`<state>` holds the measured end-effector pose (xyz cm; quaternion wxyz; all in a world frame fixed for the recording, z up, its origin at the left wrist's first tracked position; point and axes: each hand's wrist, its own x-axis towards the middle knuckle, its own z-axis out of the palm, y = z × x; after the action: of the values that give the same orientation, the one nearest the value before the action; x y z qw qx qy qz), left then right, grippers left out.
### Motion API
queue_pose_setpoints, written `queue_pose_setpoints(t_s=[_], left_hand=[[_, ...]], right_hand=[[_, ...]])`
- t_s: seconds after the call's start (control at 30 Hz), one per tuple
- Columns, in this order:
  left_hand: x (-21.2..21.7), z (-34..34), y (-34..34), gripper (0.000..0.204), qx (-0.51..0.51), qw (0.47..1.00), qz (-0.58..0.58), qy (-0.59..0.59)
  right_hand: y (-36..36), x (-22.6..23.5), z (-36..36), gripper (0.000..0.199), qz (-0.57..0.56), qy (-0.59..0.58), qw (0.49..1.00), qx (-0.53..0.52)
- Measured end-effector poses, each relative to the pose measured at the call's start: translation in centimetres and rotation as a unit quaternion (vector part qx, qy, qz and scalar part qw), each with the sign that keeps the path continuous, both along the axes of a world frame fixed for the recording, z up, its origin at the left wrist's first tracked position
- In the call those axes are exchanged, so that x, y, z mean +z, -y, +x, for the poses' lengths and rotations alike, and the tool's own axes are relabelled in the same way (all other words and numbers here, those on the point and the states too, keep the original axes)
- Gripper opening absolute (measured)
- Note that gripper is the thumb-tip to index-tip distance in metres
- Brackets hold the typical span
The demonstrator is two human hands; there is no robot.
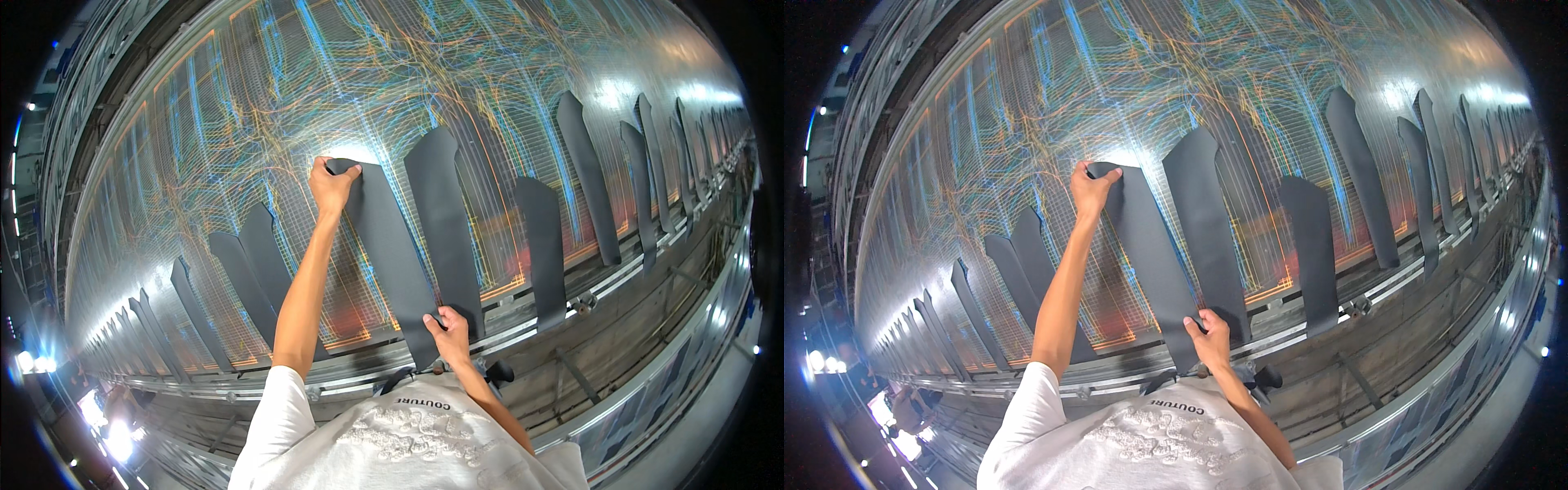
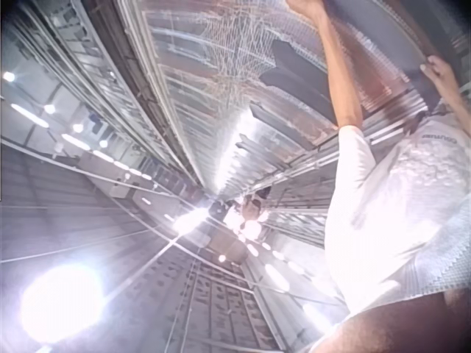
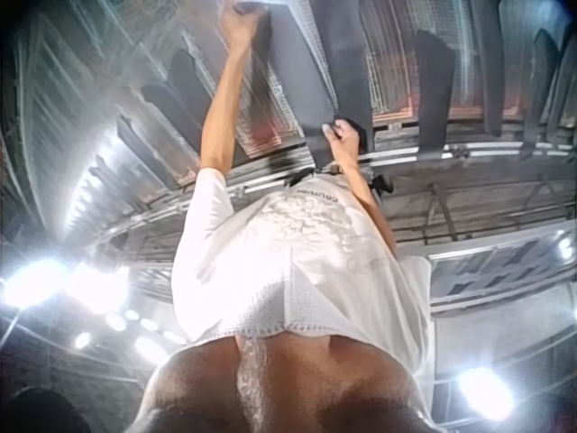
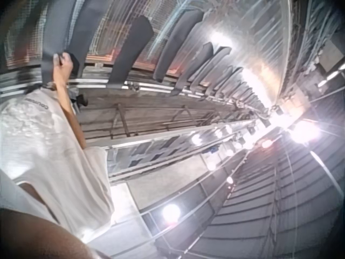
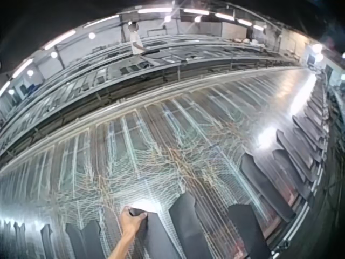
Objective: The person repeatedly picks up long, dark, flexible panels from a metal rack and places them back in a vertical position. They handle the panels one at a time, adjusting their placement along the rack.
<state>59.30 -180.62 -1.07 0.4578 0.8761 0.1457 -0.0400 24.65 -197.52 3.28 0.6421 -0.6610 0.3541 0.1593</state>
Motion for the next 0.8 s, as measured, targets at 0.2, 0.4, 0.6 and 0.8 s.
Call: queue_pose_setpoints(t_s=[0.2, 0.4, 0.6, 0.8], left_hand=[[-0.9, -0.1, -0.1, 0.052, -0.02, 0.998, 0.036, 0.051], [-2.2, 0.6, -0.6, 0.063, -0.013, 0.998, 0.039, 0.047], [-2.0, 0.3, -0.2, 0.06, -0.02, 0.998, 0.056, 0.032], [-1.4, 0.2, 0.2, 0.056, -0.01, 1.0, 0.01, 0.013]], right_hand=[[-0.4, -1.0, -0.9, 0.017, 0.016, 0.01, 0.999, -0.029], [-0.1, -1.3, -4.4, 0.028, 0.013, -0.069, 0.996, -0.06], [-0.8, -1.5, -4.6, 0.04, -0.062, -0.047, 0.996, -0.041], [-0.8, -3.0, -4.7, 0.036, -0.132, -0.064, 0.989, -0.028]])
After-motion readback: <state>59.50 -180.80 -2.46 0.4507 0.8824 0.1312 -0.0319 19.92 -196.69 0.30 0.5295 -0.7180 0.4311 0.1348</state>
